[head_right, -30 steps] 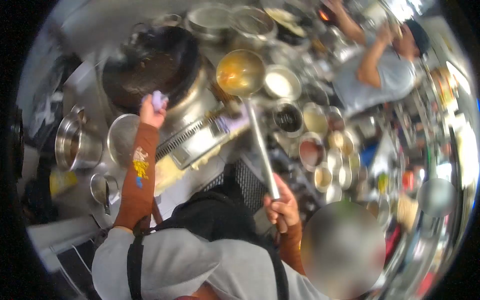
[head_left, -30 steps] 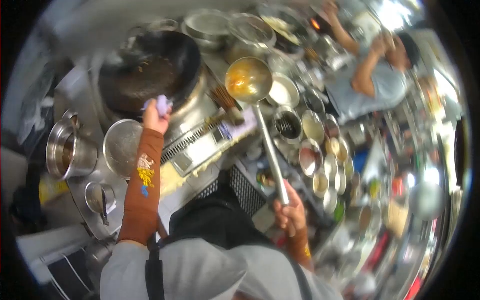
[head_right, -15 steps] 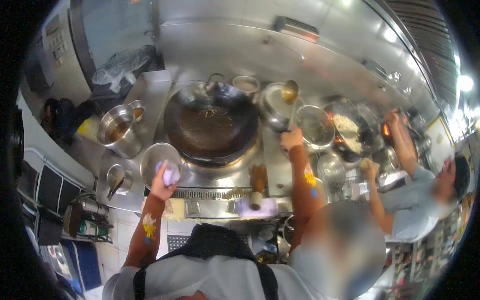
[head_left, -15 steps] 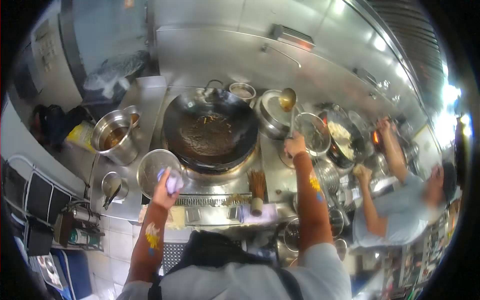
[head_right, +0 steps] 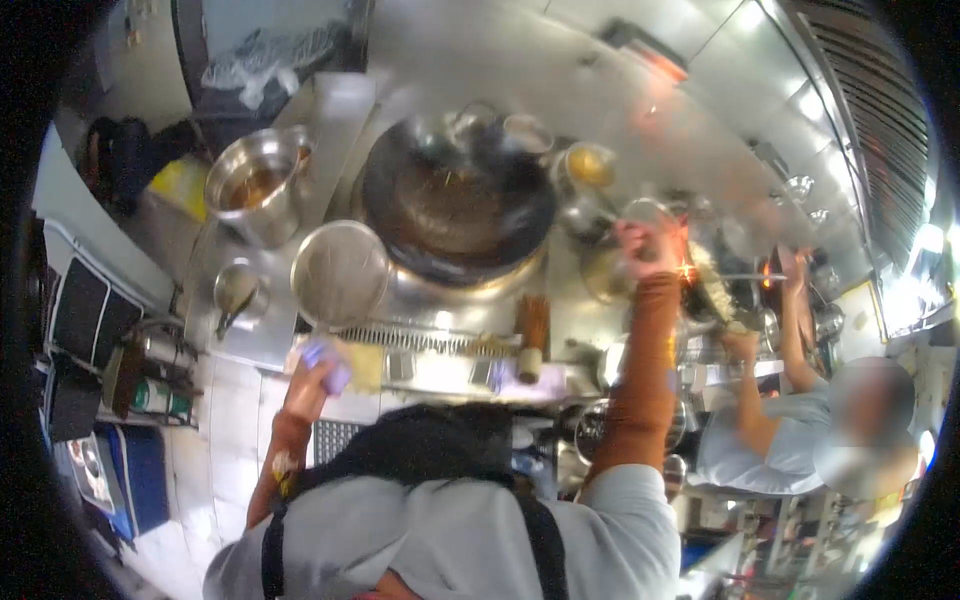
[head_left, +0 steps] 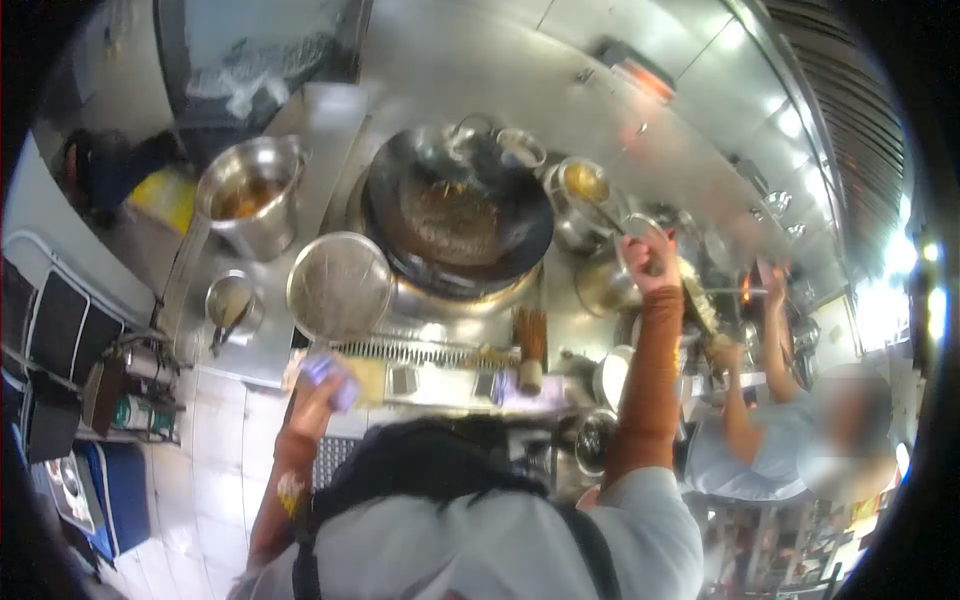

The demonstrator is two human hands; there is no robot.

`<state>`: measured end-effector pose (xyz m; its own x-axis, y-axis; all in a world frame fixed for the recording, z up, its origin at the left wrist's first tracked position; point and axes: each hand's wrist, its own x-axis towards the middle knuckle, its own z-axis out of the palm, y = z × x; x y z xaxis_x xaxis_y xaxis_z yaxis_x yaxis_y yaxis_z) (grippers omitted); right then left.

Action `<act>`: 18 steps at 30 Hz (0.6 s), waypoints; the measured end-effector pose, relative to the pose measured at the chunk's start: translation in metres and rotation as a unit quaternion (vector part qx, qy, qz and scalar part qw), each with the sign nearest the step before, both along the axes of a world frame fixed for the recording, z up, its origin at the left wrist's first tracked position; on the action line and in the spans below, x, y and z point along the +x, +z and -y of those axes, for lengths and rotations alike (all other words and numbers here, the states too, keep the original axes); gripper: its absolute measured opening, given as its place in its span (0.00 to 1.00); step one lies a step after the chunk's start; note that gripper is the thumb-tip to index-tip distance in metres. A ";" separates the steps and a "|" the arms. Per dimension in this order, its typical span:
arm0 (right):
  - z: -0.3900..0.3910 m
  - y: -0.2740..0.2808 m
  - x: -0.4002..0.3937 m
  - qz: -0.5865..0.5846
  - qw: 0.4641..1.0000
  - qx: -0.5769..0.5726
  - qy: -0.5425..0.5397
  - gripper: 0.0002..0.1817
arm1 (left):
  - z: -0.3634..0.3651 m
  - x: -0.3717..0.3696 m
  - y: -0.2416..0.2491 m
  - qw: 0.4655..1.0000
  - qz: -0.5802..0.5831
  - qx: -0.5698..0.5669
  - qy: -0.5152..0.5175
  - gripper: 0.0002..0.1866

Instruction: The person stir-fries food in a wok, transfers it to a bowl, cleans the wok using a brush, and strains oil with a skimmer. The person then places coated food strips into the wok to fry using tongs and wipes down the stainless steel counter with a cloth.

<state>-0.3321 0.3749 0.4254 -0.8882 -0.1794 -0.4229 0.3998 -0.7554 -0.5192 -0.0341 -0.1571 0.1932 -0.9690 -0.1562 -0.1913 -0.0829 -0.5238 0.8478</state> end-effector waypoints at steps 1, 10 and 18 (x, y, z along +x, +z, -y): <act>0.003 0.008 0.016 -0.011 0.999 -0.008 0.031 0.16 | -0.004 -0.004 0.011 0.999 0.012 -0.044 -0.028 0.26; 0.074 0.049 0.168 -0.055 0.933 0.348 0.076 0.26 | -0.031 -0.043 -0.074 0.867 0.045 -0.491 -0.077 0.25; 0.049 0.032 0.158 -0.164 0.794 0.579 0.088 0.33 | -0.043 -0.043 -0.067 0.754 0.022 -0.655 0.046 0.26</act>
